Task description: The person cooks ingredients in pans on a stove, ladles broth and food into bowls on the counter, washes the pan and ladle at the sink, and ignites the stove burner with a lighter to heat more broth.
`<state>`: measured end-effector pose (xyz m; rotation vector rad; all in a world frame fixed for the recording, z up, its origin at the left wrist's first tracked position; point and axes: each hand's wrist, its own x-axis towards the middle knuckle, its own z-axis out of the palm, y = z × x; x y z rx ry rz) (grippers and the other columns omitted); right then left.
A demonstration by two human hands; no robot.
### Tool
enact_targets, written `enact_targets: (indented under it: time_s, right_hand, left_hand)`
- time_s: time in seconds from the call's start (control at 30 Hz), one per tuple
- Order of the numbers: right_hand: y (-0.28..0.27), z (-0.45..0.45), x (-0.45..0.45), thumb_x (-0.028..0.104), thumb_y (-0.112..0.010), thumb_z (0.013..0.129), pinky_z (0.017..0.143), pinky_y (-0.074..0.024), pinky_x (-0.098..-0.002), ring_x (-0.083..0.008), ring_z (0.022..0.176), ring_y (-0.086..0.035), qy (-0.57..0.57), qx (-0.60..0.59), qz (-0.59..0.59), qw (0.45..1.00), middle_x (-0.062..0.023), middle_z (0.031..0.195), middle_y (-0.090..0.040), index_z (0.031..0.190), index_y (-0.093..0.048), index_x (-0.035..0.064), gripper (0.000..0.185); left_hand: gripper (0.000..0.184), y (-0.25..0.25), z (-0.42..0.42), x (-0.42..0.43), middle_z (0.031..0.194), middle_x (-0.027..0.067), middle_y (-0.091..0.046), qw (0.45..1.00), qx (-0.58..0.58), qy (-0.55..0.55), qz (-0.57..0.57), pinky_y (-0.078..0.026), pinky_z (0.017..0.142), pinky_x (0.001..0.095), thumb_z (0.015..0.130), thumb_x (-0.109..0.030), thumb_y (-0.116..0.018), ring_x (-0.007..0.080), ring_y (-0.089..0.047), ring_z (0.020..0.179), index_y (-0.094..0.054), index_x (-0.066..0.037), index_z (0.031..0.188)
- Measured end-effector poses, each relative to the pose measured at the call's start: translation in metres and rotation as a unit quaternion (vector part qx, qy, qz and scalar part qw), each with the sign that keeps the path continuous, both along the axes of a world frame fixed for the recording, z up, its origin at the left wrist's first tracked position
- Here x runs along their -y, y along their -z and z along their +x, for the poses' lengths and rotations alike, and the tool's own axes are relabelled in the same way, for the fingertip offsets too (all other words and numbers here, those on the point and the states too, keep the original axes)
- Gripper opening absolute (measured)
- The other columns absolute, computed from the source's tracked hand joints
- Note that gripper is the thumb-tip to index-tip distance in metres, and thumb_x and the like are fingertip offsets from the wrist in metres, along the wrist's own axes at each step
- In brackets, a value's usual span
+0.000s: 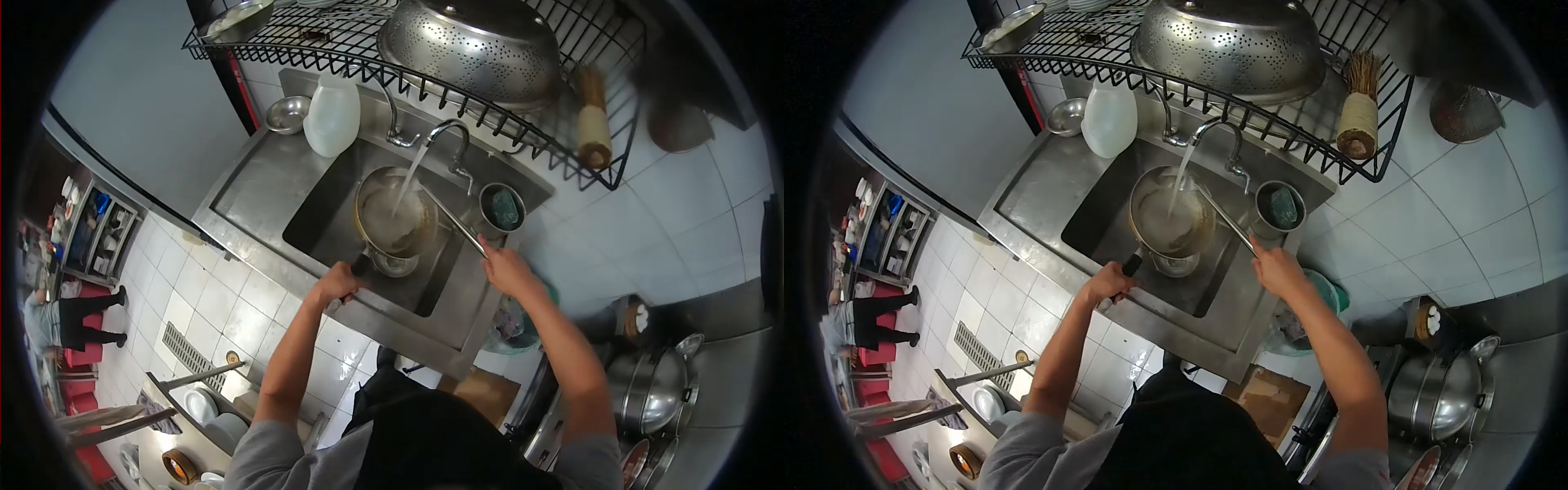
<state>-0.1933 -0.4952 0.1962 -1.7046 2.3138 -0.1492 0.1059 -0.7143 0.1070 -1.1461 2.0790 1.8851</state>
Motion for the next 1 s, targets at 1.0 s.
enact_targets:
  time_s: [1.0]
  right_hand:
    - [-0.040,0.034,-0.040,0.014,-0.058,0.083,0.070,-0.0477,-0.0473,-0.0417,0.075,-0.061,0.104,0.111,-0.030,0.988,-0.0239,0.078,-0.062,0.130,-0.050,0.0077,0.048]
  left_hand:
    - [0.022,0.002,-0.003,0.005,0.056,0.0009,-0.057,0.977,0.039,-0.042,0.205,-0.046,0.046,0.0278,0.085,-0.016,-0.063,0.0152,-0.054,0.043,-0.058,-0.006,0.067]
